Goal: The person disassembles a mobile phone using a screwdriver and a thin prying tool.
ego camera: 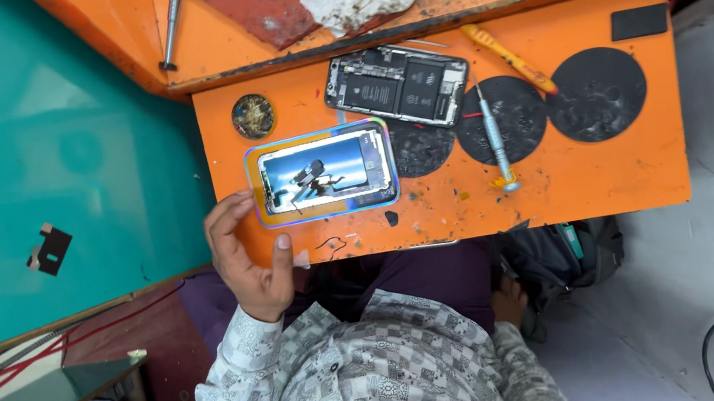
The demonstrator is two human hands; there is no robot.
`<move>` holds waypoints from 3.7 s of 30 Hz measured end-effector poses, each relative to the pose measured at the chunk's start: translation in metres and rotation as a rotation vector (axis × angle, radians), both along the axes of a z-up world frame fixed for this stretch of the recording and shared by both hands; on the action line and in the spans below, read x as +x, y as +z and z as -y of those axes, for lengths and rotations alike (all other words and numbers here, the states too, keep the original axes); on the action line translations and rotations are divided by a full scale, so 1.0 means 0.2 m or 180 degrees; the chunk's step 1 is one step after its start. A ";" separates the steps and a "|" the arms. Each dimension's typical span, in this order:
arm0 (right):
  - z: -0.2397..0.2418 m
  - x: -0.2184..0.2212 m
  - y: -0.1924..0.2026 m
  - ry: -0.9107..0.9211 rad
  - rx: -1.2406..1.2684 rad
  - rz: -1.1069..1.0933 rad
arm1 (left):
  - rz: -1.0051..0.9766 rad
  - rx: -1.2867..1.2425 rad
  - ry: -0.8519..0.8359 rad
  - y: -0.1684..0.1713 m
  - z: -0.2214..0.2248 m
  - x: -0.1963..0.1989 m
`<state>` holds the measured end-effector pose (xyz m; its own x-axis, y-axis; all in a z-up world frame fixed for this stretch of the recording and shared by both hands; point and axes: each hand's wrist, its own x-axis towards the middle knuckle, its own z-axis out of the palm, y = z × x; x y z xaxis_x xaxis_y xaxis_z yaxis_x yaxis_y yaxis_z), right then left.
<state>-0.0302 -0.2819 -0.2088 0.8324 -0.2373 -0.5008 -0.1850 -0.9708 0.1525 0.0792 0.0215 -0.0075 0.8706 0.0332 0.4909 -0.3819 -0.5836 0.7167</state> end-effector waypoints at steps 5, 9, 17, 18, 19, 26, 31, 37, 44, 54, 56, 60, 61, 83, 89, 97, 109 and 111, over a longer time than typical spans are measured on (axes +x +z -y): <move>0.05 -0.03 -0.26 -0.0318 0.0585 -0.0201 | 0.0000 0.0047 0.0019 0.01 -0.02 -0.01; 0.13 -0.10 -0.45 -0.0768 0.0908 -0.0415 | 0.0017 0.0022 0.0038 0.01 -0.02 -0.01; 0.38 -0.13 -0.65 -0.1607 0.1010 0.0957 | 0.0017 -0.0115 0.0066 0.03 -0.02 0.00; 0.41 -0.10 -0.66 -0.1582 0.0906 0.1291 | 0.0035 -0.0146 0.0045 0.02 -0.02 0.00; 0.42 -0.08 -0.66 -0.1565 0.0823 0.1499 | 0.0023 -0.0167 0.0015 0.02 -0.03 -0.01; 0.43 0.03 -0.61 -0.1158 0.0822 0.1795 | 0.0014 -0.0234 -0.0008 0.01 -0.03 -0.01; 0.43 0.06 -0.31 -0.0944 0.1528 0.3180 | 0.0027 -0.0213 0.0064 0.02 -0.01 0.00; 0.44 0.20 0.03 -0.0428 0.2095 0.5509 | -0.0010 -0.0158 0.0031 0.04 -0.01 0.01; 0.06 0.46 1.00 0.0251 0.2331 0.4202 | -0.0106 -0.0088 0.0026 0.07 -0.02 0.01; -0.09 0.70 1.30 0.0244 0.1349 0.3750 | -0.0118 -0.0352 0.0072 0.08 -0.04 0.01; -0.06 0.67 1.23 0.0216 0.1017 0.3695 | -0.0110 -0.0360 0.0017 0.07 -0.04 0.00; 0.00 0.64 1.08 -0.0098 0.1139 0.3303 | -0.0081 -0.0336 -0.0031 0.07 -0.04 0.01; 0.01 0.64 1.05 -0.0134 0.1153 0.3287 | -0.0079 -0.0324 -0.0035 0.07 -0.04 0.01; 0.03 0.62 0.90 -0.1539 0.5715 0.3490 | -0.0558 0.1080 -0.1633 0.34 -0.08 0.39; 0.07 0.64 0.92 -0.1899 0.6173 0.3248 | -0.0839 0.1422 -0.1935 0.38 -0.07 0.50; 0.05 0.64 0.91 -0.1639 0.5872 0.3211 | -0.1025 0.1621 -0.1958 0.42 -0.05 0.56; 0.06 0.64 0.88 -0.1499 0.5845 0.3217 | -0.0616 0.1610 -0.1982 0.42 -0.07 0.58; 0.06 0.64 0.88 -0.1469 0.5782 0.3233 | -0.0619 0.1592 -0.1937 0.42 -0.07 0.57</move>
<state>0.0971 -0.2946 -0.0337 0.9308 -0.3446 0.1223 0.2138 0.2418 -0.9465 0.1928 0.0351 0.0773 0.7367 -0.6569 0.1602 -0.6309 -0.5827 0.5123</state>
